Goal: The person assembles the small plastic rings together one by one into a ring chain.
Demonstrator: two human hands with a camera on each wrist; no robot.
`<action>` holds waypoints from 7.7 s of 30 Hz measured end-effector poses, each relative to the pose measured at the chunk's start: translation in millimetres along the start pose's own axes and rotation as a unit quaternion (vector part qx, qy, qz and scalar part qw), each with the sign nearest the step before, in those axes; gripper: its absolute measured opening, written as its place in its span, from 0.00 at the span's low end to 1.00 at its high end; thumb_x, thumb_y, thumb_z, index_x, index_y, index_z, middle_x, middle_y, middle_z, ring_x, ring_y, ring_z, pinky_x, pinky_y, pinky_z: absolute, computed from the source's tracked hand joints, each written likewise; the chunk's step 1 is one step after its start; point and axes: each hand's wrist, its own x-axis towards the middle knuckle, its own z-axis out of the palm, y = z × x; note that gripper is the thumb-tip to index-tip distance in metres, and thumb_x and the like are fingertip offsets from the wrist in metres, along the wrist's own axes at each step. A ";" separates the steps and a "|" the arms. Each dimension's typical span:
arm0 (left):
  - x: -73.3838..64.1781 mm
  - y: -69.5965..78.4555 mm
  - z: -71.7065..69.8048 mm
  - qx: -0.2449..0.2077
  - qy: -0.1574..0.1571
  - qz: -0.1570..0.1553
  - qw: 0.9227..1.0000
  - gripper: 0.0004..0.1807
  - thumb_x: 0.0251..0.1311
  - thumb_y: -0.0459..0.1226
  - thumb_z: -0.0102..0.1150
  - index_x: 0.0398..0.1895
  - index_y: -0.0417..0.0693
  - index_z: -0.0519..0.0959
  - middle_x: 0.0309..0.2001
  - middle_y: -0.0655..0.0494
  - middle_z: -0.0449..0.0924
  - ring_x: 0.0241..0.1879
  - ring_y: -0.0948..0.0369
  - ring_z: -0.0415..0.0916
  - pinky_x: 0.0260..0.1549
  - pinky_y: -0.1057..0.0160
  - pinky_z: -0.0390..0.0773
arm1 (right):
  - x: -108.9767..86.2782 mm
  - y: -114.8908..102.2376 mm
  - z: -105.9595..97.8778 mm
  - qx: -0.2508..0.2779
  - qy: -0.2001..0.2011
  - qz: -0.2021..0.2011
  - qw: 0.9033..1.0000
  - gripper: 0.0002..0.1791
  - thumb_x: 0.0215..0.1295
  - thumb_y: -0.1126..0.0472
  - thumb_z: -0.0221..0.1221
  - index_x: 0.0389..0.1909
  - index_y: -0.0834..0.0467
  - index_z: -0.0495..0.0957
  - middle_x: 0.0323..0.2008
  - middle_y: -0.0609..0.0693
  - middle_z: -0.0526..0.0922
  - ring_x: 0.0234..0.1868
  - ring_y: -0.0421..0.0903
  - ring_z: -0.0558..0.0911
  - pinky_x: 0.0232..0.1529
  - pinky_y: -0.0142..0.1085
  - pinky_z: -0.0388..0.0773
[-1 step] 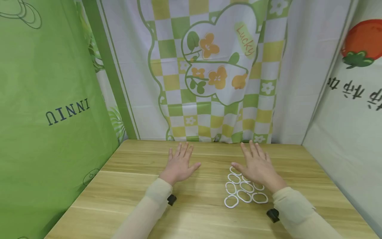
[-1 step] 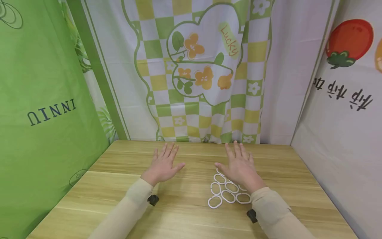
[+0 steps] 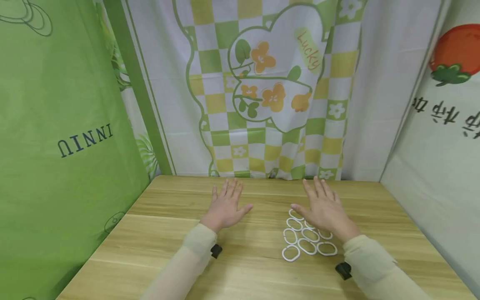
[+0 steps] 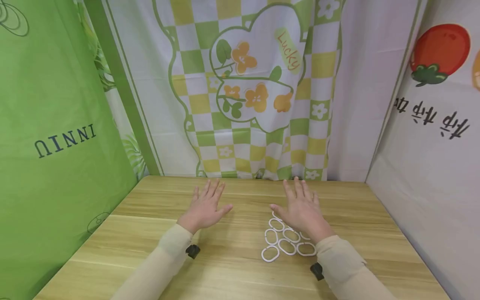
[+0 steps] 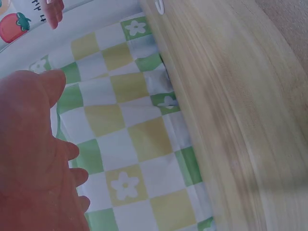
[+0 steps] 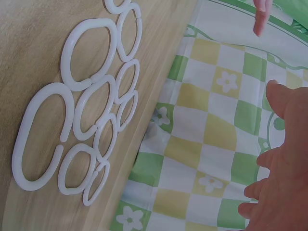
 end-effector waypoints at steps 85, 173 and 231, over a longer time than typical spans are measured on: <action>-0.9 96.6 59.4 -0.164 -0.181 0.129 0.961 0.08 0.55 0.39 0.68 0.22 0.56 0.79 0.22 0.68 0.74 0.24 0.69 0.69 0.26 0.71 0.70 | -45.5 71.9 36.2 0.125 -0.137 0.032 0.982 0.08 0.52 0.64 0.66 0.27 0.57 0.74 0.24 0.47 0.73 0.27 0.45 0.71 0.30 0.39 0.67; 5.1 36.2 -0.5 -0.385 -0.052 0.211 0.897 0.10 0.69 0.47 0.58 0.41 0.52 0.79 0.30 0.67 0.78 0.29 0.69 0.74 0.29 0.69 0.77 | 3.0 -32.9 11.3 0.277 0.046 -0.055 0.958 0.04 0.69 0.61 0.61 0.40 0.55 0.82 0.34 0.44 0.80 0.34 0.43 0.76 0.34 0.36 0.74; 13.4 13.0 -4.2 -0.404 0.003 0.157 0.901 0.07 0.68 0.40 0.60 0.36 0.46 0.82 0.29 0.65 0.78 0.29 0.67 0.73 0.29 0.67 0.76 | 55.5 101.8 45.5 0.115 -0.181 -0.018 0.977 0.09 0.61 0.62 0.64 0.27 0.58 0.74 0.24 0.46 0.73 0.27 0.43 0.71 0.30 0.38 0.68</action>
